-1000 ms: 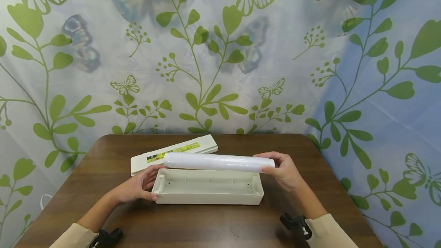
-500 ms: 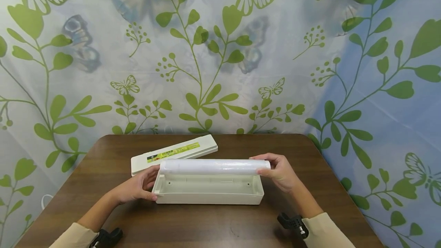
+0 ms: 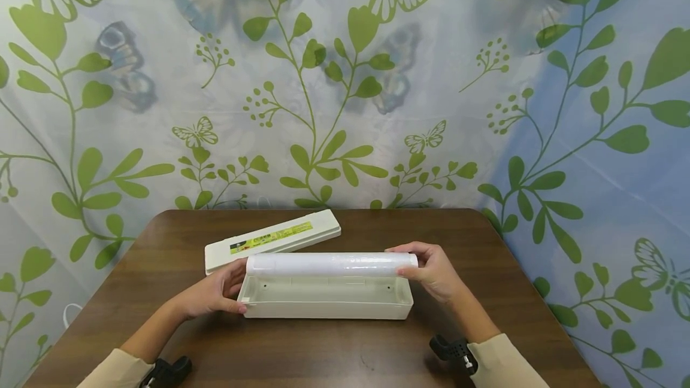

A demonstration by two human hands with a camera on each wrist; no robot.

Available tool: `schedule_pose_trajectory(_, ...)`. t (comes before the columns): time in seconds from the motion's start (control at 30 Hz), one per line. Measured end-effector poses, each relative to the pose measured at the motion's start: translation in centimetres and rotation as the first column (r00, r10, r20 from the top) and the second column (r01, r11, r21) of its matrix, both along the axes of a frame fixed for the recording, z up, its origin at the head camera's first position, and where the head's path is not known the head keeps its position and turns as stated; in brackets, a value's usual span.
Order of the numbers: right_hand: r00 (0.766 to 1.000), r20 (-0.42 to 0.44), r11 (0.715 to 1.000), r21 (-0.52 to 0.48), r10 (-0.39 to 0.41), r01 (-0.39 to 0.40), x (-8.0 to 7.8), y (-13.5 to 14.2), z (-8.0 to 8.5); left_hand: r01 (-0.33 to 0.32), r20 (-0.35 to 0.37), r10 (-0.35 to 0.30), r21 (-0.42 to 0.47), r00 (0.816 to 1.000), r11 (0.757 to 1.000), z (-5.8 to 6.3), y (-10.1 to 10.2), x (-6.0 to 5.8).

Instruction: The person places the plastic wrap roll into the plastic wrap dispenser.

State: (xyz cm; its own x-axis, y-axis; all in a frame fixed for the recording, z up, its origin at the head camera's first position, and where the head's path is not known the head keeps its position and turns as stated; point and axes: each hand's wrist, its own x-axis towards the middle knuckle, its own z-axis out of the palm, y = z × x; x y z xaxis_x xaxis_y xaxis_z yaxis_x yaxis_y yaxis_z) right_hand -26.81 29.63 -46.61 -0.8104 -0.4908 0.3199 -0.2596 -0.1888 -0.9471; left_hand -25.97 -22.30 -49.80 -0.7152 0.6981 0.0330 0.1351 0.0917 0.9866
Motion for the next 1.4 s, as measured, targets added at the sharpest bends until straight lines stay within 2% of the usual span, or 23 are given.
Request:
schedule_pose_trajectory(0.4,0.999,-0.025,1.0,0.01,-0.022,0.022,0.0,-0.6,-0.5,0.017,-0.006,-0.017,0.002,1.0,1.0,0.2,0.1,-0.1)
schedule_pose_trajectory(0.7,0.998,-0.04,0.992,0.11,-0.053,0.057,0.4,-1.0,-0.6,0.02,0.02,-0.02,0.003,1.0,1.0,0.0,0.1,0.0)
schedule_pose_trajectory(0.8,0.998,-0.035,0.992,0.111,-0.058,0.062,0.5,-1.0,-0.7,0.025,0.02,-0.025,0.004,0.999,1.0,-0.1,0.1,0.0)
schedule_pose_trajectory(1.0,0.997,-0.076,0.996,0.082,-0.023,0.029,0.2,-1.0,-0.9,0.026,0.016,-0.027,0.009,1.0,1.0,-0.3,0.1,-0.2)
schedule_pose_trajectory(1.17,0.998,-0.064,0.996,0.085,0.0,0.006,0.2,-1.2,-0.6,0.027,0.002,-0.027,0.01,1.0,1.0,-0.3,0.2,-0.2)
schedule_pose_trajectory(1.4,0.998,-0.059,0.996,0.091,-0.008,0.013,0.2,-1.4,-1.0,0.03,-0.016,-0.03,0.012,0.999,0.999,-0.3,0.2,-0.2)
